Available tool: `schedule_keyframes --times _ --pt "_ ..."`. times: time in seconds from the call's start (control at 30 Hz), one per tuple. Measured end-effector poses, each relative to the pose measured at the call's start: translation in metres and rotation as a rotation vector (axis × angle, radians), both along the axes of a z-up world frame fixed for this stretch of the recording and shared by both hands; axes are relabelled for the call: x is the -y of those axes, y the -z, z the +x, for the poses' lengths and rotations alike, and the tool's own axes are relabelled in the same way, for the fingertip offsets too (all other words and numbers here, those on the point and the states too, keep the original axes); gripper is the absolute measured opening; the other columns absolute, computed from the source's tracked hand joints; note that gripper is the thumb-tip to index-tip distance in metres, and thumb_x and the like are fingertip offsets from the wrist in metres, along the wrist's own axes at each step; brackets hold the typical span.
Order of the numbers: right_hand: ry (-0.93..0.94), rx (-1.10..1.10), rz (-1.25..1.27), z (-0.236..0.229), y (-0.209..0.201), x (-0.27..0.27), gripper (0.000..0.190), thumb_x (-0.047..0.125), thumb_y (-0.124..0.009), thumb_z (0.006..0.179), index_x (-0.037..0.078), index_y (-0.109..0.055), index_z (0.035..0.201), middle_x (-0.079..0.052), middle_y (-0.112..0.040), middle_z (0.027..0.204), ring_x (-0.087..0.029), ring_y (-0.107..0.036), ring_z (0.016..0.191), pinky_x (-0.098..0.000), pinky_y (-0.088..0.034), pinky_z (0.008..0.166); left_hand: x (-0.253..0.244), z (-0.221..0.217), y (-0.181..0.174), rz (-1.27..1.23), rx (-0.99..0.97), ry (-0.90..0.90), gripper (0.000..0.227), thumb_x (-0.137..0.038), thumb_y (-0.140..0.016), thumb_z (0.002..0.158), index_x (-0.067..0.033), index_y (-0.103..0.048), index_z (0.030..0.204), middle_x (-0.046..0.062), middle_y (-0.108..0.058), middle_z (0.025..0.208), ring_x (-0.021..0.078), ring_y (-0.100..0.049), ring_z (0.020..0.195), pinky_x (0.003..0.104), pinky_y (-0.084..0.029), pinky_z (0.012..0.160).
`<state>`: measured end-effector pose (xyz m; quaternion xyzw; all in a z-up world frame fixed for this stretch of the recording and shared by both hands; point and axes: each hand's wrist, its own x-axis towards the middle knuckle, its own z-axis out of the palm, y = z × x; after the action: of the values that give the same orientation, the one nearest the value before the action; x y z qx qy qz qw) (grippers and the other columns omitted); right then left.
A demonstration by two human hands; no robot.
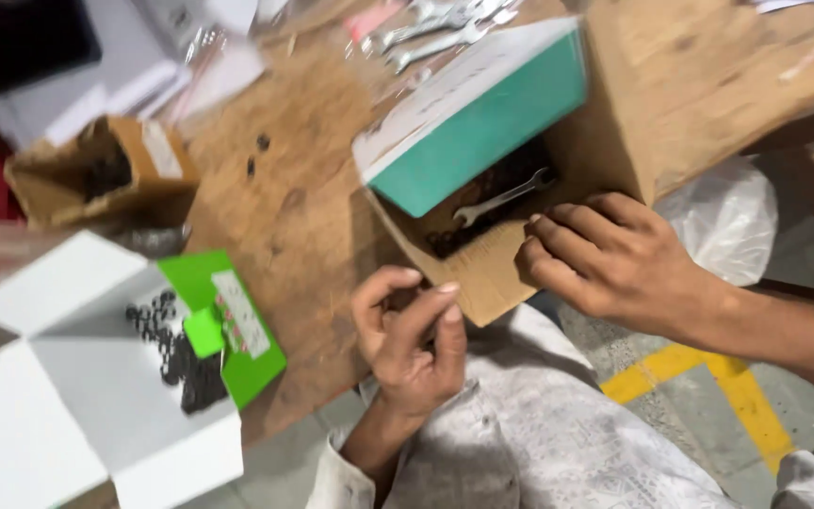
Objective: The person sits at a wooden workbench and sorts small black washers and metal fittings from an open box, picking pieces one at a time into their palm and placing sorted pieces on the table. They open a cardboard box of hardware, handle red zippered hardware pouches, and continue picking through the washers.
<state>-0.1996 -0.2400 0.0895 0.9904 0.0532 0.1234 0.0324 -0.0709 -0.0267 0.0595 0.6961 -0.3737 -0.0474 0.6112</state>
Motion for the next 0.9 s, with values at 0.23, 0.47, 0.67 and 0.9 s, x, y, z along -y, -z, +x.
schedule_keyframes --times 0.23,0.47,0.67,0.9 --pt "-0.18 -0.176 0.21 0.018 -0.029 0.002 0.04 0.026 -0.074 0.081 0.007 -0.07 0.116 -0.01 -0.076 0.11 -0.025 -0.071 0.108 -0.0458 -0.056 0.093 -0.001 0.013 0.009 0.123 0.03 -0.049 0.017 -0.013 -0.08 0.094 -0.0072 -0.081 0.11 0.012 -0.047 0.12 0.0129 -0.055 0.091 0.025 -0.051 0.071" --pt "-0.041 -0.307 0.266 0.055 -0.069 0.011 0.04 0.006 -0.076 0.078 -0.002 -0.068 0.117 -0.017 -0.072 0.116 -0.03 -0.071 0.11 -0.0364 -0.063 0.082 -0.006 0.018 0.023 -0.006 0.24 -0.025 0.019 -0.029 -0.08 0.095 -0.0112 -0.077 0.103 0.009 -0.042 0.125 0.0221 -0.049 0.115 0.034 -0.048 0.092" --pt "0.112 -0.923 -0.083 0.114 -0.031 -0.002 0.044 0.014 -0.067 0.088 0.014 -0.067 0.131 -0.007 -0.07 0.098 -0.023 -0.073 0.077 -0.0362 -0.059 0.056 -0.013 0.02 0.01 0.0 0.25 0.068 0.02 -0.024 -0.089 0.095 -0.0128 -0.079 0.109 0.009 -0.042 0.125 0.0234 -0.047 0.115 0.032 -0.052 0.089" --pt "-0.249 -0.619 -0.236 0.124 0.0 0.004 0.012 0.021 -0.066 0.085 0.014 -0.073 0.092 -0.006 -0.07 0.097 -0.024 -0.068 0.096 -0.0384 -0.058 0.074 -0.016 0.016 0.016 -0.023 0.299 0.121 0.023 -0.021 -0.092 0.093 -0.0136 -0.078 0.11 0.008 -0.041 0.125 0.0242 -0.045 0.112 0.031 -0.051 0.085"
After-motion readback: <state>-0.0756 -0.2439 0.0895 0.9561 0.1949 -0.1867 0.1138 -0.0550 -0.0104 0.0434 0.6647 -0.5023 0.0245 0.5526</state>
